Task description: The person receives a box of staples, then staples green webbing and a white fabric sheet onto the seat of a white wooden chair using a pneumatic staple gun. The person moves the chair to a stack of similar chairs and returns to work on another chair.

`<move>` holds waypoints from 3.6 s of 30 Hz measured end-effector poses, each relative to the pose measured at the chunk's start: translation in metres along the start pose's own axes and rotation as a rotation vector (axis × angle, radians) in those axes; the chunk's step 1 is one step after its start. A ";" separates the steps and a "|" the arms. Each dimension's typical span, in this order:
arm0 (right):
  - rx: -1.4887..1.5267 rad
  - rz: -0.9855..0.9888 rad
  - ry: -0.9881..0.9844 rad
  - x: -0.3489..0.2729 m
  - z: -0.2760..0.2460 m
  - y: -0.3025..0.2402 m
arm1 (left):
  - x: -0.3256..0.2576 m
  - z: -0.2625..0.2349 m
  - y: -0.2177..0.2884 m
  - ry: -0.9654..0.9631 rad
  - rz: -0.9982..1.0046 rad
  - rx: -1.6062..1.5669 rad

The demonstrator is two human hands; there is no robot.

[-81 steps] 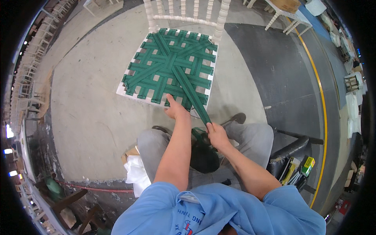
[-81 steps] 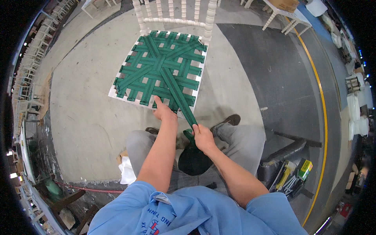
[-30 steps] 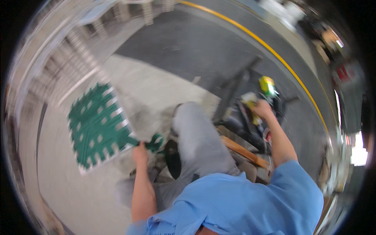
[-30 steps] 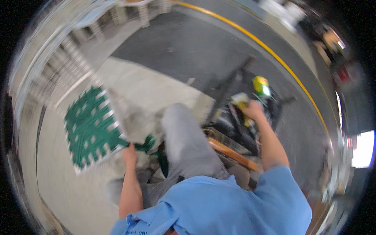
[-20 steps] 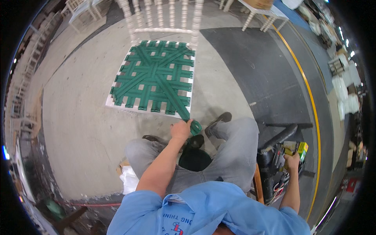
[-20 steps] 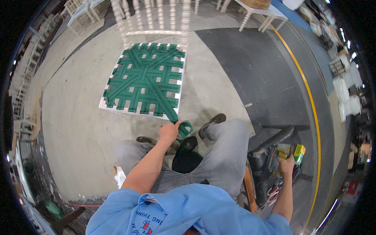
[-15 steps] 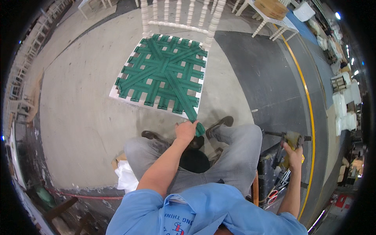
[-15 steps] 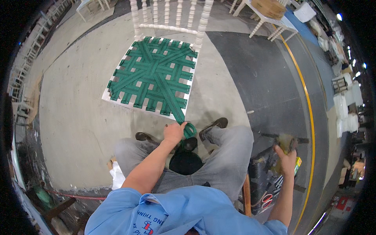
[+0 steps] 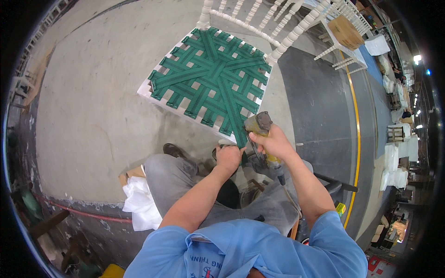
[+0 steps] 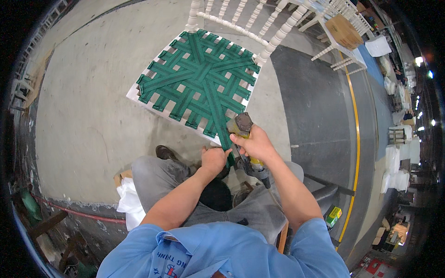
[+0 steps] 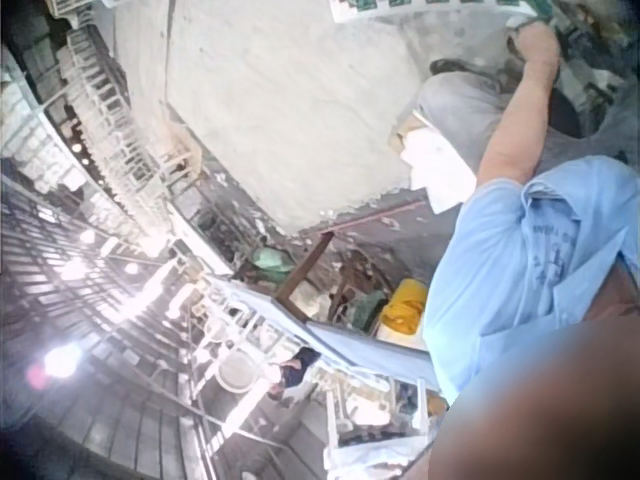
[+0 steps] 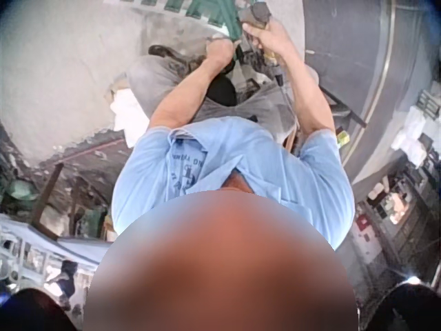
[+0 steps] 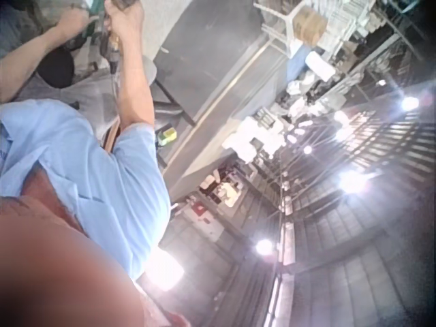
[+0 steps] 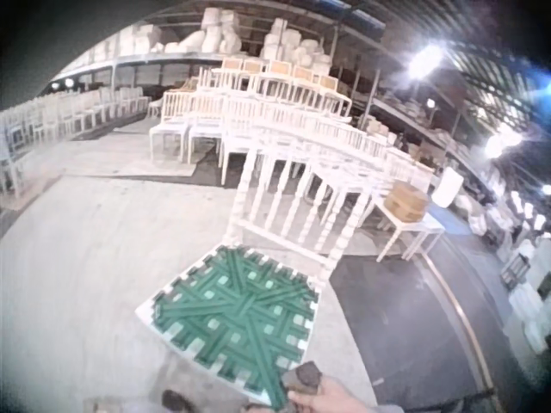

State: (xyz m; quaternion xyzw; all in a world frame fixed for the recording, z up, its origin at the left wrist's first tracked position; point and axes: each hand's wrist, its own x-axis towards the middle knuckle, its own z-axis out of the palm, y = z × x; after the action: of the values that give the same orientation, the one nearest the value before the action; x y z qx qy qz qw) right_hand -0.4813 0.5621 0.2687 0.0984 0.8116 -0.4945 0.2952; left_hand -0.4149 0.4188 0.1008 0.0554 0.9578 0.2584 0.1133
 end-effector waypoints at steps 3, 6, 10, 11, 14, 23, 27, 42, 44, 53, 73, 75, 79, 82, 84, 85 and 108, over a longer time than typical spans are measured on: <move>-0.031 0.033 0.007 0.008 0.003 0.000 | -0.001 0.004 -0.002 0.071 0.027 -0.045; -0.083 0.044 0.010 0.010 0.007 0.000 | -0.001 0.004 -0.003 0.002 0.025 -0.049; -0.084 0.049 0.029 0.008 0.008 0.002 | -0.003 0.001 -0.003 -0.033 0.027 -0.052; -0.076 0.043 0.029 0.007 0.009 0.003 | -0.001 -0.001 -0.002 -0.059 0.027 -0.046; -0.073 0.035 0.031 0.007 0.014 0.005 | 0.000 -0.003 0.000 -0.025 0.021 -0.085; -0.090 0.015 0.002 -0.001 0.023 0.001 | -0.001 -0.007 0.001 -0.060 -0.007 -0.143; 0.014 -0.005 0.061 -0.010 0.017 0.005 | -0.002 -0.015 0.007 -0.118 -0.067 -0.186; 0.156 -0.031 0.055 -0.025 -0.018 0.008 | 0.081 -0.142 -0.015 -0.291 -0.256 -1.174; 0.144 -0.022 0.033 -0.014 -0.009 0.010 | 0.092 -0.130 -0.021 -0.294 -0.253 -1.180; 0.035 0.028 0.091 0.007 0.010 0.015 | 0.102 -0.112 -0.024 -0.268 -0.275 -1.280; 0.140 -0.010 0.011 -0.024 0.002 0.003 | 0.099 -0.125 -0.041 -0.387 -0.288 -1.435; 0.165 -0.026 0.107 -0.058 -0.029 0.005 | 0.093 -0.129 -0.029 -0.414 -0.261 -1.434; 0.291 -0.053 0.389 -0.158 -0.102 0.029 | 0.068 -0.127 -0.019 -0.490 -0.181 -1.422; 0.293 0.080 0.608 -0.246 -0.156 0.083 | 0.043 -0.108 -0.003 -0.433 -0.342 -1.272; 0.397 0.147 0.759 -0.305 -0.177 0.127 | 0.025 -0.094 -0.001 -0.434 -0.390 -1.265; 0.416 0.197 0.783 -0.336 -0.189 0.151 | 0.016 -0.086 -0.002 -0.415 -0.427 -1.293; -0.064 0.946 1.033 -0.504 -0.099 0.408 | -0.026 -0.075 0.078 -0.147 -0.777 -1.465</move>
State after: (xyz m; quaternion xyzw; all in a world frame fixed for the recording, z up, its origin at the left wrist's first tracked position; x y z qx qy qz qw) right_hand 0.0712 0.9149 0.2887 0.6548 0.7320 -0.1789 0.0583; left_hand -0.4044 0.4455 0.2078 -0.3502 0.4881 0.7545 0.2642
